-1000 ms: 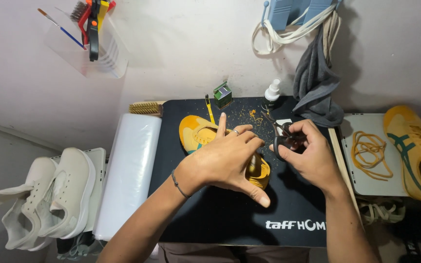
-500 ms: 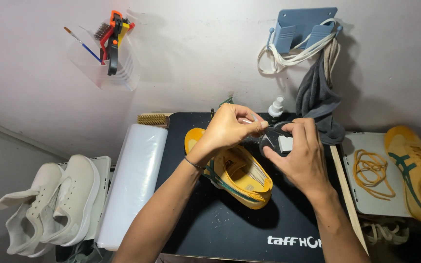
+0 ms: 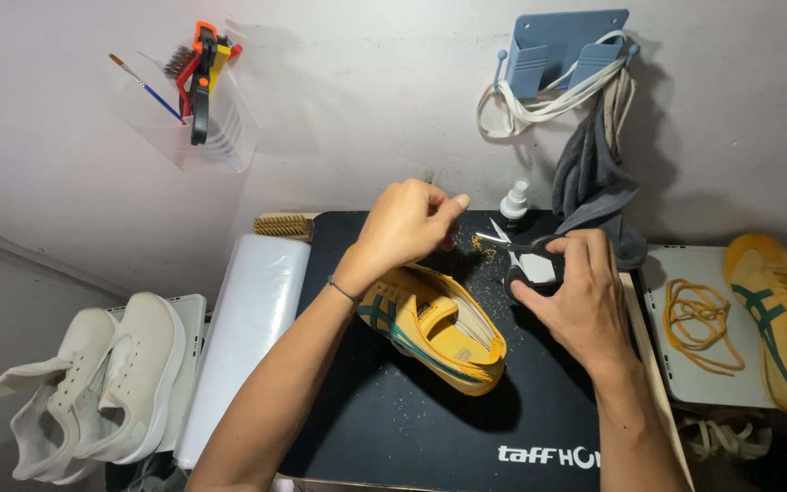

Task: The person uses scissors to trim the yellow rubber outsole of a yellow and teal sneaker, then uses a white brush to scrub the upper and sole. The person continues trimming the outsole and uses a small yellow tool to scrape debris from the shoe's surface.

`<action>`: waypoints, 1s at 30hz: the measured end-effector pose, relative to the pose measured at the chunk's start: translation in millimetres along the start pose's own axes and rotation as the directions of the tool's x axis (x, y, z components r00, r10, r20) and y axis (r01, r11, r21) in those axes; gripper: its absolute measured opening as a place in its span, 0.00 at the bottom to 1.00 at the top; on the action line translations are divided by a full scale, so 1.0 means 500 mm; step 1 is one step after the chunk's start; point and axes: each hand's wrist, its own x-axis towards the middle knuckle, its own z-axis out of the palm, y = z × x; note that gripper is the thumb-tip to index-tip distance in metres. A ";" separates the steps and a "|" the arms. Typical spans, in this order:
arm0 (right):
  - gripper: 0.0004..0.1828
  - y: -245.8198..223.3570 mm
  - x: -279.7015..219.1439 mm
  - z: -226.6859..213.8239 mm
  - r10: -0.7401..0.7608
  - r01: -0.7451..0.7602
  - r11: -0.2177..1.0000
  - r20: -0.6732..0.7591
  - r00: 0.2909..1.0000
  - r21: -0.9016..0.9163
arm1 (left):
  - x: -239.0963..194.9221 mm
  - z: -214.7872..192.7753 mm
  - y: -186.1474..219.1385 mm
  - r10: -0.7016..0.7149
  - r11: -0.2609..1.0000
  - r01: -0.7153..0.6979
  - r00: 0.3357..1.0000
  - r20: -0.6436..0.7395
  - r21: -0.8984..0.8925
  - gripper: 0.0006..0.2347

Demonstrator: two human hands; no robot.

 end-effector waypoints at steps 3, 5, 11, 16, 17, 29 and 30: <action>0.26 -0.002 -0.002 -0.004 0.047 -0.048 0.998 0.023 0.999 0.036 | 0.016 0.031 -0.027 0.099 0.960 -0.081 0.994 -0.053 0.268 0.15; 0.26 -0.006 -0.006 -0.014 0.099 -0.100 0.994 0.032 0.995 0.048 | 0.015 0.038 -0.030 0.086 0.959 -0.091 0.996 0.033 0.267 0.08; 0.25 -0.008 -0.003 -0.025 0.243 -0.254 0.954 0.084 0.966 0.159 | 0.003 0.046 -0.043 0.154 0.920 -0.183 0.982 0.109 0.346 0.08; 0.25 -0.010 -0.007 -0.027 0.268 -0.286 0.943 0.117 0.956 0.173 | -0.022 0.028 -0.015 0.212 0.930 -0.290 0.926 0.313 0.227 0.20; 0.25 -0.013 -0.006 -0.028 0.269 -0.288 0.939 0.119 0.956 0.189 | -0.016 0.035 -0.029 0.253 0.911 -0.312 0.939 0.234 0.269 0.10; 0.23 -0.002 -0.008 -0.012 0.307 -0.346 0.882 0.169 0.937 0.320 | -0.094 -0.003 0.058 0.186 0.869 -0.435 0.728 0.660 0.235 0.41; 0.23 0.000 -0.010 -0.009 0.315 -0.357 0.871 0.173 0.933 0.338 | -0.099 0.004 0.063 0.096 0.831 -0.448 0.698 0.709 0.329 0.43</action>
